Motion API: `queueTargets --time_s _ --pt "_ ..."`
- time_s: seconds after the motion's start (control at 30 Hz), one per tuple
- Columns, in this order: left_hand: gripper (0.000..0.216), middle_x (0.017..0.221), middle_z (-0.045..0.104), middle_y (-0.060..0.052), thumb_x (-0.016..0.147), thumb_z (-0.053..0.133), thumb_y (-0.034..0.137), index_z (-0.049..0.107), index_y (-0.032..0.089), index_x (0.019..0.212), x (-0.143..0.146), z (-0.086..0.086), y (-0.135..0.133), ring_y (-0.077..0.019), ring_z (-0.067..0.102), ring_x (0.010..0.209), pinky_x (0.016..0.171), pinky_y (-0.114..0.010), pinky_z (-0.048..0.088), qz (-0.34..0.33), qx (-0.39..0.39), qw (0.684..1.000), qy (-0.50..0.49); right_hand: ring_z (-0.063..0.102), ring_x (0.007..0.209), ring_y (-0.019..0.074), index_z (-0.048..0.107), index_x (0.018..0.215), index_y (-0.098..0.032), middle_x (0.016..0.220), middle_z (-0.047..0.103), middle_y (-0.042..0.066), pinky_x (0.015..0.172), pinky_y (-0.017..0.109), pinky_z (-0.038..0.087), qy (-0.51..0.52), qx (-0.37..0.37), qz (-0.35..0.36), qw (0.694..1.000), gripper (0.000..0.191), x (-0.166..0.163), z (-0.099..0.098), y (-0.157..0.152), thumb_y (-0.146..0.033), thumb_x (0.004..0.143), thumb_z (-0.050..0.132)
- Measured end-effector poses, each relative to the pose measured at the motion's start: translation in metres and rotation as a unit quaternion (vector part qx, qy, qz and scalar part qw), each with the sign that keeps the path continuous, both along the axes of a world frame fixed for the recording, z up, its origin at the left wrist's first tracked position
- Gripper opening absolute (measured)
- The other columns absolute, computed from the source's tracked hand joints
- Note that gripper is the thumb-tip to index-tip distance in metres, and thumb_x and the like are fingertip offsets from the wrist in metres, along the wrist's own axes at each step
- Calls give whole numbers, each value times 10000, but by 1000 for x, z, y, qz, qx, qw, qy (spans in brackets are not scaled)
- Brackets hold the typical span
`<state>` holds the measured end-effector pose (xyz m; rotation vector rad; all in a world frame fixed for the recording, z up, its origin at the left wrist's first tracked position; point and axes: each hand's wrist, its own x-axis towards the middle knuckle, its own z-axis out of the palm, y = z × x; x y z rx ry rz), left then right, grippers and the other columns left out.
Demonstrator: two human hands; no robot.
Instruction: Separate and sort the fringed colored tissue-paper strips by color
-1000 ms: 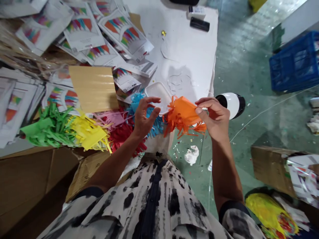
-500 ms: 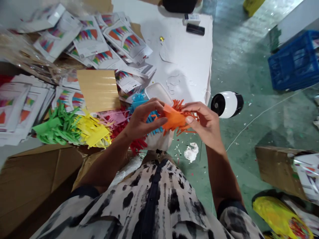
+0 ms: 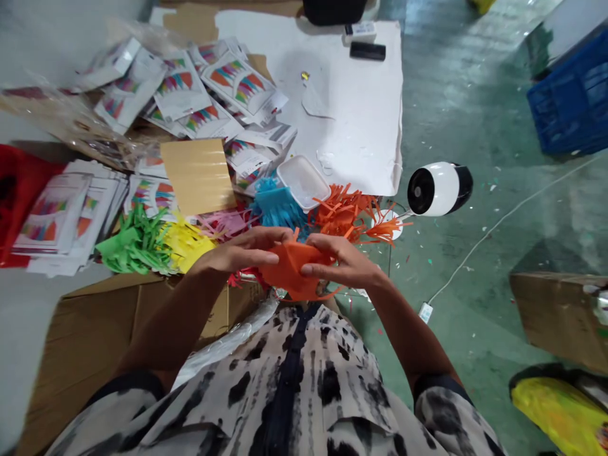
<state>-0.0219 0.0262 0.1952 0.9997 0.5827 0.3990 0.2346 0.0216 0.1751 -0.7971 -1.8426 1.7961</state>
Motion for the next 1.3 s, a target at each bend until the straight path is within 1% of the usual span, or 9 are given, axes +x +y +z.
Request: queueTargets --time_s 0.17,0.3,0.5,0.63,0.73,0.87,1.0,1.17,1.3 --pt "715 844 733 -54 559 890 652 697 155 1037 4 -65 -17 -186 657 697 594 -269 544 -192 -117 974 -26 445 680 93 603 809 -188 746 493 -47 617 226 366 -13 12 1 1000 336 8 -11 -26 -462 919 765" --pt "770 677 720 -53 417 894 579 725 154 1037 21 -117 -44 -238 675 606 544 -342 578 -240 -225 944 -29 383 626 89 576 755 -194 692 426 -59 555 222 323 -82 6 -29 996 374 19 -24 -41 -475 926 755" --pt "587 949 799 -83 648 846 644 767 187 1008 31 -141 -61 -247 743 715 455 -287 543 -393 -220 889 -77 495 608 99 669 827 -200 715 577 -40 539 221 392 -141 15 -78 987 308 47 -24 -60 -475 898 786" --pt "548 937 802 -80 919 612 685 779 169 999 8 -134 -38 -166 698 633 477 -225 505 -353 -140 925 18 552 630 110 691 865 -222 732 638 -43 580 226 418 -231 111 -154 954 233 56 -28 -62 -432 890 790" --pt "406 799 767 -39 990 552 495 783 161 1003 -14 -125 -15 -154 668 626 544 -226 496 -261 34 950 166 595 661 123 693 932 -235 783 693 -34 626 246 434 -281 185 -219 916 142 49 -50 -61 -362 916 755" --pt "352 1008 779 -56 880 565 166 767 222 1162 -34 -123 -1 -227 702 945 817 -305 552 -69 380 831 400 721 901 192 692 944 -248 971 799 19 860 351 485 -272 304 -269 873 39 30 -97 -68 -237 964 661" --pt "582 1246 730 -147 821 576 103 663 186 1391 -50 -143 -21 -323 632 1202 1011 -446 546 -40 497 720 482 734 1008 198 704 946 -254 1076 817 33 964 396 458 -301 363 -257 844 167 15 -152 -88 -160 991 574" --pt "815 1693 376 -157 846 652 206 398 242 1620 -44 -169 -78 -435 279 1580 1259 -765 126 5 507 681 527 716 1103 200 724 1018 -247 1180 806 46 1051 406 394 -382 343 -197 835 250 4 -209 -120 -131 1018 503" --pt "725 1698 378 -116 937 584 197 390 309 1627 -7 -190 -112 -364 234 1621 1291 -745 39 -50 564 717 406 697 1174 211 717 1054 -248 1240 789 53 1113 419 350 -382 325 -189 844 229 -3 -226 -133 -134 1005 525"
